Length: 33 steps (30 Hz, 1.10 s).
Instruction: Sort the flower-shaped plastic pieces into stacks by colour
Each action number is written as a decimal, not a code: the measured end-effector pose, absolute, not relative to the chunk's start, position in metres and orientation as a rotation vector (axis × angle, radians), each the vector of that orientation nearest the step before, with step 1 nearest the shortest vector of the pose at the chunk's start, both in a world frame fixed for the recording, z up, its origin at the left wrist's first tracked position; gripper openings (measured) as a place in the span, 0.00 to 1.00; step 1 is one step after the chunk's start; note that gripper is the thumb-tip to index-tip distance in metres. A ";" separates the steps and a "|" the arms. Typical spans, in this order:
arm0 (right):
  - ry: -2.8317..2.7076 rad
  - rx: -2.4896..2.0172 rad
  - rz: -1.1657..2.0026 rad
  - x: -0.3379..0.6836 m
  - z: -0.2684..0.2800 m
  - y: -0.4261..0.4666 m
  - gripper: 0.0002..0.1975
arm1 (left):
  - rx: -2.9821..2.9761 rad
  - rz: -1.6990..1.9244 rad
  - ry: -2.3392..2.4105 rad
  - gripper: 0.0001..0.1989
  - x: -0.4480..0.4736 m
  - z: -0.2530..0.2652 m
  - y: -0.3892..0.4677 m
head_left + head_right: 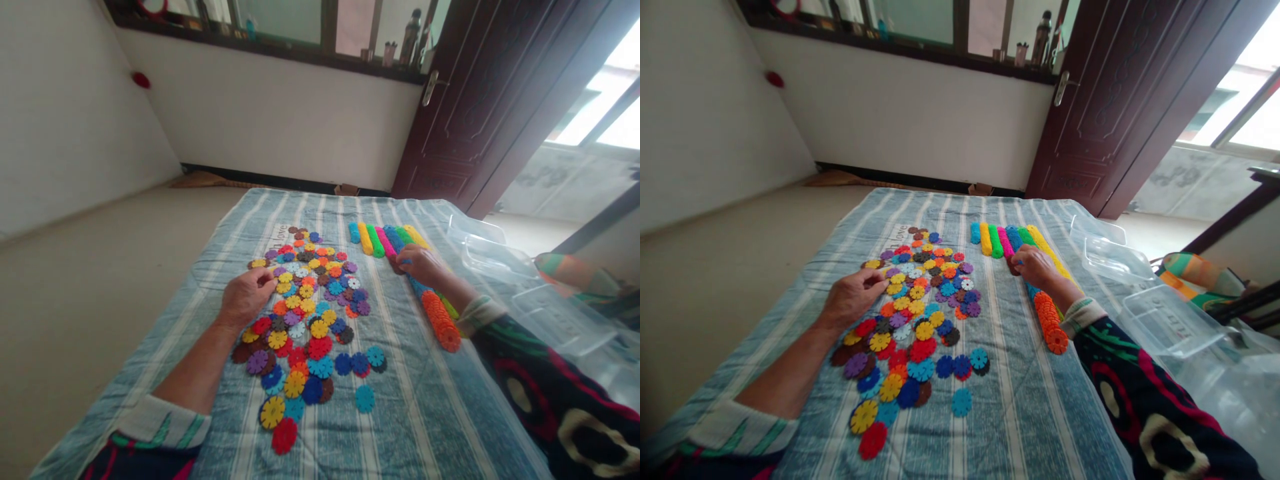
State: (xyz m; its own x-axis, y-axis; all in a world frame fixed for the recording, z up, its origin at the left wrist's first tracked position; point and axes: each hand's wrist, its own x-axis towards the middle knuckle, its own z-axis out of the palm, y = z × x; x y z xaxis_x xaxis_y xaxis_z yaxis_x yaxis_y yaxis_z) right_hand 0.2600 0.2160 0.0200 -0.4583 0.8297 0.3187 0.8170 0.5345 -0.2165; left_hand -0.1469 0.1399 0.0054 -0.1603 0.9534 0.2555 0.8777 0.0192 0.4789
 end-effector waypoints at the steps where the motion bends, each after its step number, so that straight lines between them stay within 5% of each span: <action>1: -2.400 -1.335 0.052 0.255 0.022 0.210 0.07 | 1.936 0.822 2.143 0.12 -0.147 0.005 0.140; 15: -2.801 -0.548 0.328 0.116 0.033 0.054 0.08 | 1.971 0.868 2.102 0.11 -0.144 -0.001 0.138; 33: -2.861 -0.601 0.269 0.121 0.023 0.036 0.08 | 1.980 0.886 2.106 0.10 -0.145 -0.005 0.140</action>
